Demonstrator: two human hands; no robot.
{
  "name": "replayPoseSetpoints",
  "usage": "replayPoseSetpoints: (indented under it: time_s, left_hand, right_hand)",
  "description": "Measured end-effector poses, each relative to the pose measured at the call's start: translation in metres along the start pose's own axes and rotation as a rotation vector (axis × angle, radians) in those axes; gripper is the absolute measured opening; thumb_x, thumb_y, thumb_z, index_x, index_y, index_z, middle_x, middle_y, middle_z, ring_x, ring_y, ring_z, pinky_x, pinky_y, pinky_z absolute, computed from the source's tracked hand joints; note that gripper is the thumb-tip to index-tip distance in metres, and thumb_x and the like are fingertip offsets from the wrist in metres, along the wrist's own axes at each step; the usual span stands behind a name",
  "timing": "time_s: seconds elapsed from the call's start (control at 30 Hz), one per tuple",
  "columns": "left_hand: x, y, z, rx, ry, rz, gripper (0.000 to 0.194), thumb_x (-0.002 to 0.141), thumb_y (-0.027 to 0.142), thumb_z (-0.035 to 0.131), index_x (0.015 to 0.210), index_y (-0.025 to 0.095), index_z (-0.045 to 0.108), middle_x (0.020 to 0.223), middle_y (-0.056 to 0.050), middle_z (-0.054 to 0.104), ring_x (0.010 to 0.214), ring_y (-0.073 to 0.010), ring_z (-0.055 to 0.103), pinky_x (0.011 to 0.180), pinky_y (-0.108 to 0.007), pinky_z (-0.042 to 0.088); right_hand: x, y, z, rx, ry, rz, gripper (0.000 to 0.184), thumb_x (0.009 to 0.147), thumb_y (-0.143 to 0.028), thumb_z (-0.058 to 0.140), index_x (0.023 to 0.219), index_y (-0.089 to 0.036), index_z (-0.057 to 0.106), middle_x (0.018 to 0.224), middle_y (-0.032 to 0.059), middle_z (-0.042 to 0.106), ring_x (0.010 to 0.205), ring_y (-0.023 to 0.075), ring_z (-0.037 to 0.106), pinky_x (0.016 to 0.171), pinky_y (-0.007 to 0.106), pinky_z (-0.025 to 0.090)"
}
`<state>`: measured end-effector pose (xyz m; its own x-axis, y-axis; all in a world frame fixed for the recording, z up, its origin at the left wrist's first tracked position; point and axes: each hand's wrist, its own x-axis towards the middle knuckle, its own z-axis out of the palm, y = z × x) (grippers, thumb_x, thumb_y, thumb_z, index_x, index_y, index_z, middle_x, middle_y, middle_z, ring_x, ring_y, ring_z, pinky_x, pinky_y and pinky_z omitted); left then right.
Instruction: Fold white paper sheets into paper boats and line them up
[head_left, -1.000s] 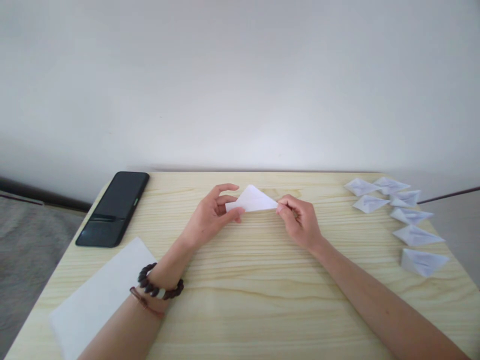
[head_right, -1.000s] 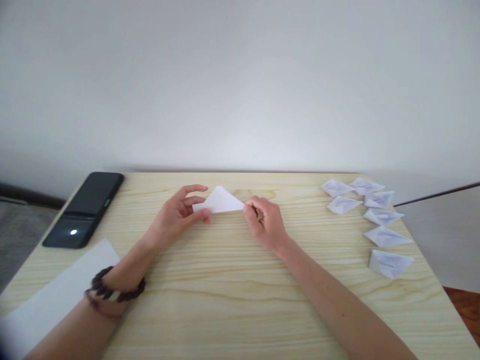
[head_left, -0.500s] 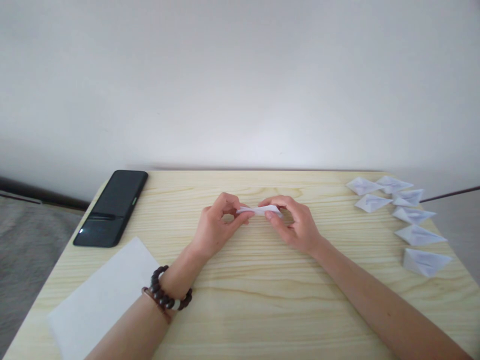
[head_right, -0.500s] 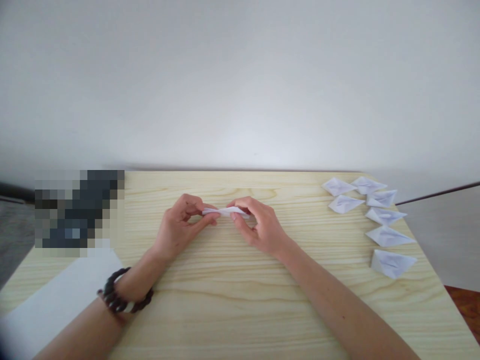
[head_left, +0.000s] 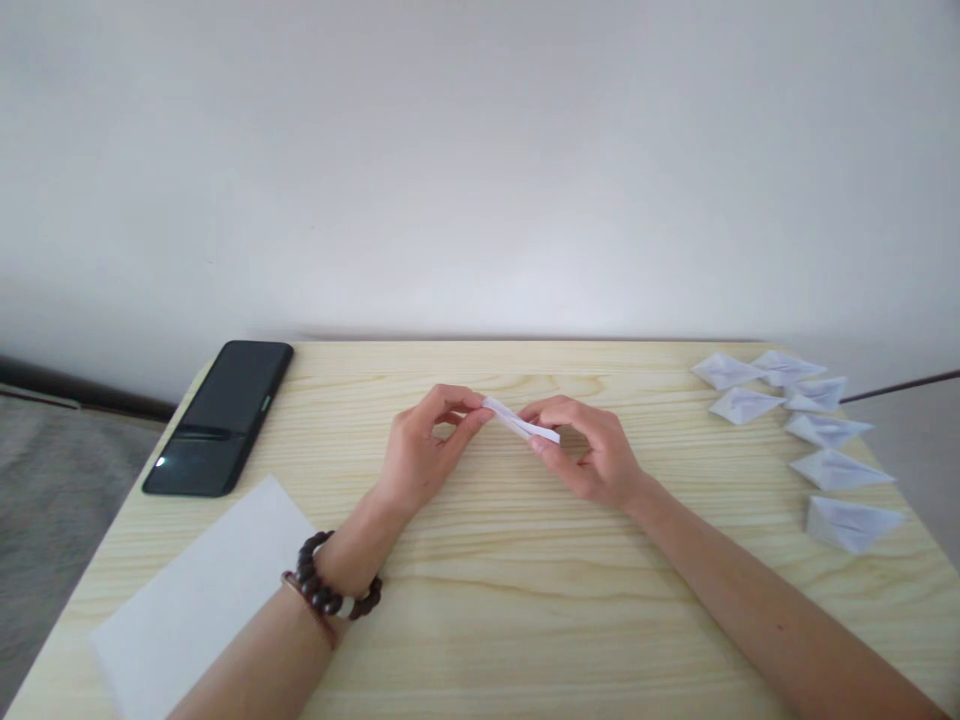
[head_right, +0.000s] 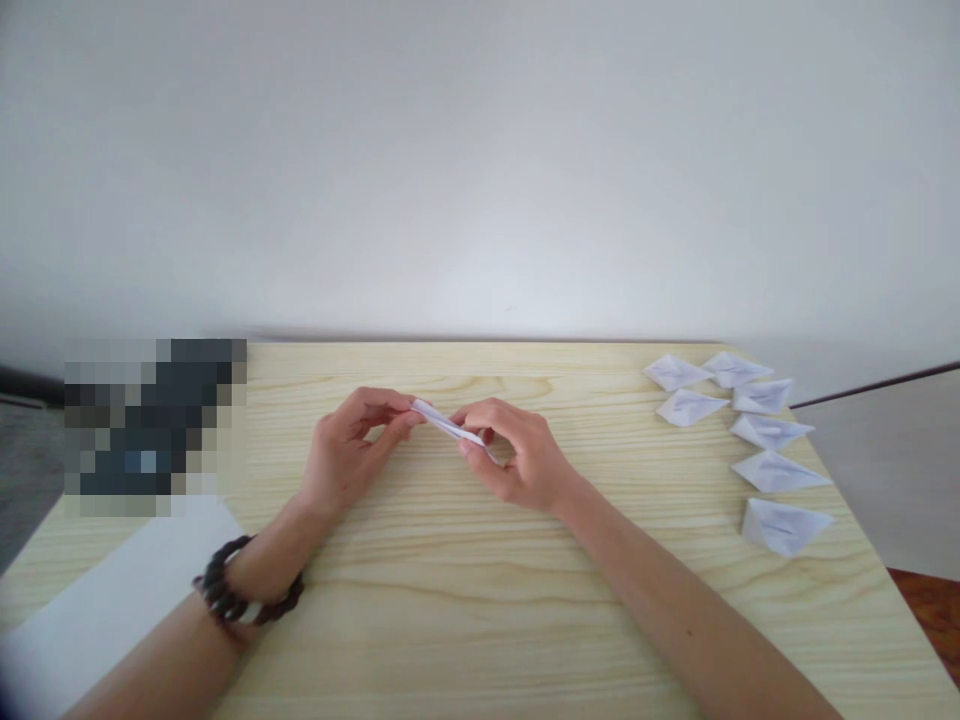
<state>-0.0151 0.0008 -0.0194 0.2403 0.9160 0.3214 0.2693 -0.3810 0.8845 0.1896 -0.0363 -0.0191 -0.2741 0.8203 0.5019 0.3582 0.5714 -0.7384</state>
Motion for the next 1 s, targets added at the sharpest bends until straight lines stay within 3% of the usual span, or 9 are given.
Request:
replayPoseSetpoints:
  time_s: [0.23,0.33,0.63,1.0]
  left_hand:
    - [-0.0002,0.0016,-0.0008,0.044,-0.051,0.052,0.01,0.082,0.026,0.066,0.086,0.018,0.063,0.089,-0.003,0.072,0.075,-0.0133,0.069,0.059,-0.019,0.056]
    - [-0.0012,0.0013,-0.0003,0.037,-0.016,0.096,0.011,0.083,0.024,0.065,0.09,0.017,0.062,0.088,-0.003,0.072,0.075,-0.0132,0.069,0.059,-0.019,0.057]
    - [0.0008,0.0036,-0.0017,0.143,-0.094,0.363,0.009,0.086,0.016,0.062,0.094,0.018,0.063,0.09,-0.003,0.07,0.077,-0.01,0.065,0.06,-0.017,0.053]
    - [0.0011,0.005,-0.0016,0.153,-0.104,0.398,0.014,0.084,0.015,0.064,0.097,0.017,0.063,0.091,-0.004,0.07,0.074,-0.0091,0.064,0.057,-0.017,0.051]
  right_hand:
    - [0.0003,0.0026,0.0015,-0.106,-0.032,-0.058,0.02,0.085,-0.015,0.055,0.104,-0.021,0.058,0.097,0.0059,0.069,0.083,0.0144,0.065,0.073,0.026,0.052]
    - [-0.0003,0.0037,0.0023,-0.132,-0.026,-0.089,0.023,0.085,-0.013,0.056,0.106,-0.02,0.06,0.096,0.0065,0.07,0.085,0.0147,0.066,0.075,0.025,0.052]
    - [0.0015,0.0024,0.0024,-0.157,0.01,-0.154,0.024,0.086,-0.01,0.056,0.108,-0.019,0.062,0.095,0.0067,0.072,0.083,0.0128,0.067,0.073,0.024,0.054]
    - [0.0024,-0.0004,0.0022,-0.176,0.038,-0.173,0.023,0.085,-0.011,0.058,0.105,-0.019,0.063,0.099,0.0074,0.073,0.09,0.0143,0.068,0.078,0.026,0.056]
